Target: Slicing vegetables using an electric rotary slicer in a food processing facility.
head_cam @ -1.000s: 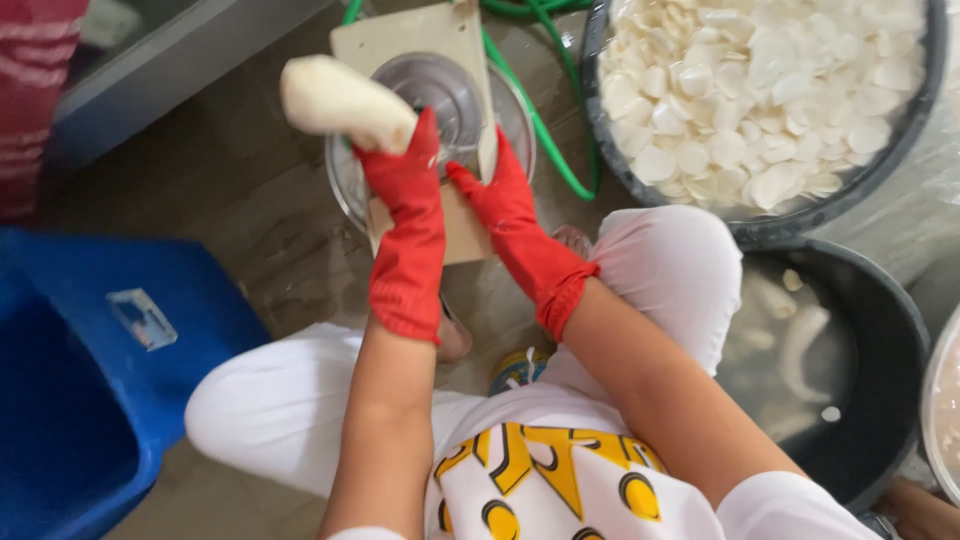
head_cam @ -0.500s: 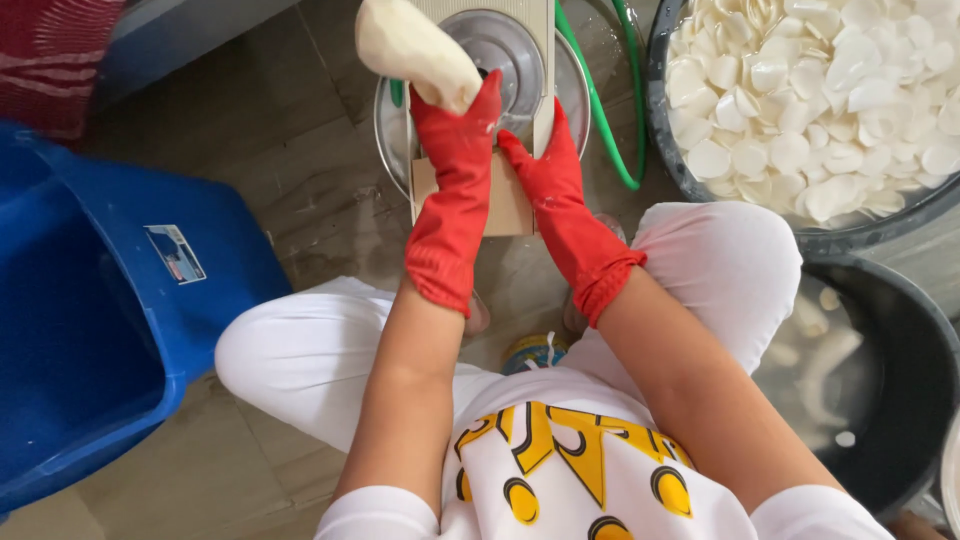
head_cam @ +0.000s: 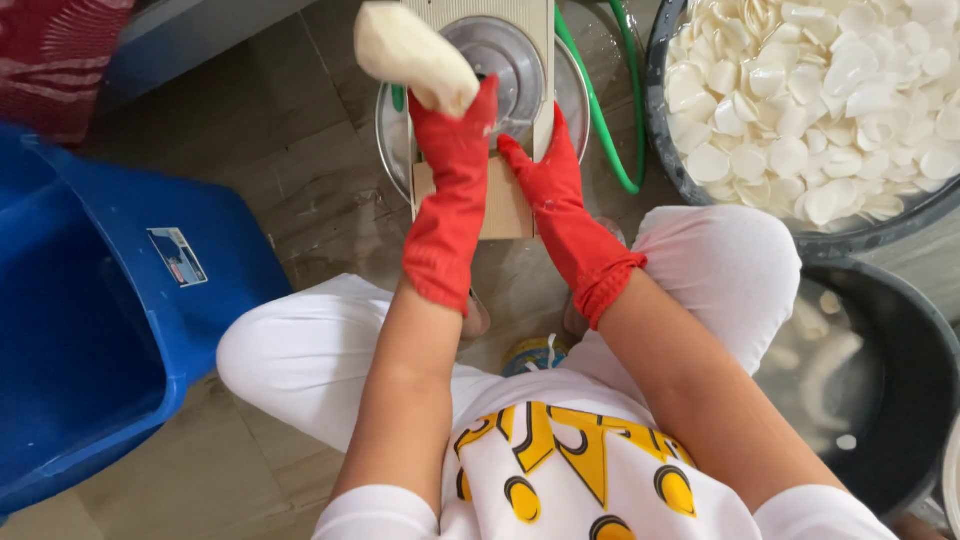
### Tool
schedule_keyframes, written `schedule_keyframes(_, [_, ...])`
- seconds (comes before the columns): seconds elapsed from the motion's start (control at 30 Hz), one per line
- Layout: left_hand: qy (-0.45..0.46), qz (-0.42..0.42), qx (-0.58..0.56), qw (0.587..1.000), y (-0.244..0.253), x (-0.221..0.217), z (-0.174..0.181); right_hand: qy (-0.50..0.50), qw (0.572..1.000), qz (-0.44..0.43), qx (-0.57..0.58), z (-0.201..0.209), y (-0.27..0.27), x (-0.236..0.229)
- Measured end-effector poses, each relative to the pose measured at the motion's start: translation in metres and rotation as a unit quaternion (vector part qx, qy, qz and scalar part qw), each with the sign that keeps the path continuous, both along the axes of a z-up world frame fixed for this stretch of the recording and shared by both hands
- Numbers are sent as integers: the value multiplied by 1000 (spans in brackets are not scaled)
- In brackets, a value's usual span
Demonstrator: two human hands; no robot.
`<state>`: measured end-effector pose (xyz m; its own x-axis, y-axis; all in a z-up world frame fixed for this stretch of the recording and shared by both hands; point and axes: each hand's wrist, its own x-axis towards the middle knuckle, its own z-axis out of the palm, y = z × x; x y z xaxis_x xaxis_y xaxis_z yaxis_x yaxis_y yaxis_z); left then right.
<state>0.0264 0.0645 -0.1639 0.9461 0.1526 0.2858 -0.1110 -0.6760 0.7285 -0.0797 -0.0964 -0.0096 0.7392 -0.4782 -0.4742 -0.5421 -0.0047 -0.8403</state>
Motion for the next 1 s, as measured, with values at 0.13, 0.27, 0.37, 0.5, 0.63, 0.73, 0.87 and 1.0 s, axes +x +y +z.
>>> schedule_keyframes(0.13, [21, -34, 124, 991, 26, -6, -1, 1, 1000, 4, -7, -1, -3, 4])
schedule_keyframes(0.27, [-19, -20, 54, 998, -24, -89, 101, 4, 1000, -3, -4, -3, -2, 7])
schedule_keyframes(0.37, [111, -230, -140, 957, 23, -72, 87, 0, 1000, -13, 12, 14, 0, 5])
schedule_keyframes(0.5, [6, -28, -154, 988, -50, -15, 99, 6, 1000, -22, 2, -3, -4, 4])
schedule_keyframes(0.63, [-41, -27, -225, 973, -40, 5, 32, 7, 1000, -19, -2, -1, -3, 6])
schedule_keyframes(0.73, [20, -107, -341, 934, -16, -69, 117, 14, 1000, -20, 5, 15, -1, 3])
schedule_keyframes(0.87, [86, -155, -55, 983, 21, -102, 62, 12, 1000, -23, 9, 24, 1, 5])
schedule_keyframes(1.0, [-113, -9, -38, 993, -32, 0, 41, 2, 1000, -23, 14, 3, -3, 4])
